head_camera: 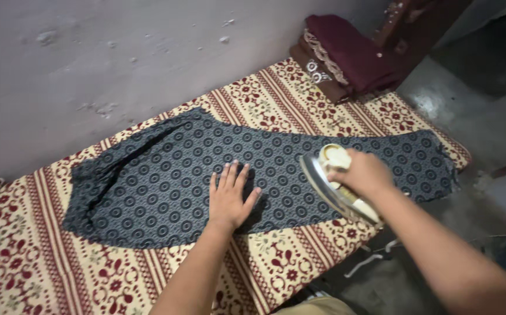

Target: The person irons a patterned garment and a brown garment on a patterned tablecloth. They use a handheld iron to smooth the fabric, adjusting the items between passes. The person also folds the brown garment and places it on a stack of other folded clothes.

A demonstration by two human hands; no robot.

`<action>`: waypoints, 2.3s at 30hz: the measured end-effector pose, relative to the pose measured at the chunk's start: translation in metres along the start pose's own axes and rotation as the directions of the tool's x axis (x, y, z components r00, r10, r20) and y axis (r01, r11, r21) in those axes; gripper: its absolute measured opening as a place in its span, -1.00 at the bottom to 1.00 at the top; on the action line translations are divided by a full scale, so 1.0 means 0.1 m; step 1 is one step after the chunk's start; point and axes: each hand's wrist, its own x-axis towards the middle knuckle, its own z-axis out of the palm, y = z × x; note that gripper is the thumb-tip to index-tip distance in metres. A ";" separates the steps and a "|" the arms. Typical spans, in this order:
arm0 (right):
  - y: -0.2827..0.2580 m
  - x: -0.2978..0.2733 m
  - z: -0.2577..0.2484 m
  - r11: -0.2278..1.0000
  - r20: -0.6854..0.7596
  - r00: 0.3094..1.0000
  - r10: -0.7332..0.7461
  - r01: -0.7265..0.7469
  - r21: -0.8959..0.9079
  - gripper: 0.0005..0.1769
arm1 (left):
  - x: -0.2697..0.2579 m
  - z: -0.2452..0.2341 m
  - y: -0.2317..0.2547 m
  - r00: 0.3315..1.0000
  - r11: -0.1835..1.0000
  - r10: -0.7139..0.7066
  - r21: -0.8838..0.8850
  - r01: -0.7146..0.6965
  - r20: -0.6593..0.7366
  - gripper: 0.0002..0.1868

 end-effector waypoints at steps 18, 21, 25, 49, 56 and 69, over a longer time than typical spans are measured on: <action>3.14 1.15 -0.26 0.922 -0.111 0.927 0.358 -0.333 0.199 -0.17 | 0.58 0.58 0.94 0.963 0.993 -0.106 0.073 0.091 0.249 -0.20; 2.92 1.11 -0.17 0.956 -0.134 0.955 0.266 -0.243 0.163 -0.14 | 0.38 0.49 0.68 0.975 0.990 -0.111 0.109 0.092 0.193 -0.21; 2.20 0.89 -0.11 0.975 -0.109 0.969 0.221 -0.216 0.056 -0.10 | 0.10 0.34 0.26 0.975 0.981 -0.149 0.146 0.126 0.163 -0.21; -3.43 -0.35 0.79 0.899 0.139 0.888 -0.438 0.434 0.059 -0.25 | -3.35 -1.70 -1.91 0.731 0.684 -0.670 0.277 0.675 -0.128 -0.25; -4.03 -1.13 0.87 0.802 0.268 0.769 -0.581 0.597 0.027 -0.21 | -3.99 -1.65 -1.99 0.615 0.620 -0.694 0.123 0.775 -0.376 -0.27; -4.61 -2.53 1.56 0.599 0.347 0.489 -0.800 0.677 0.427 -0.32 | -4.88 -1.64 -1.82 0.242 0.377 -0.761 -0.108 0.920 -0.602 -0.36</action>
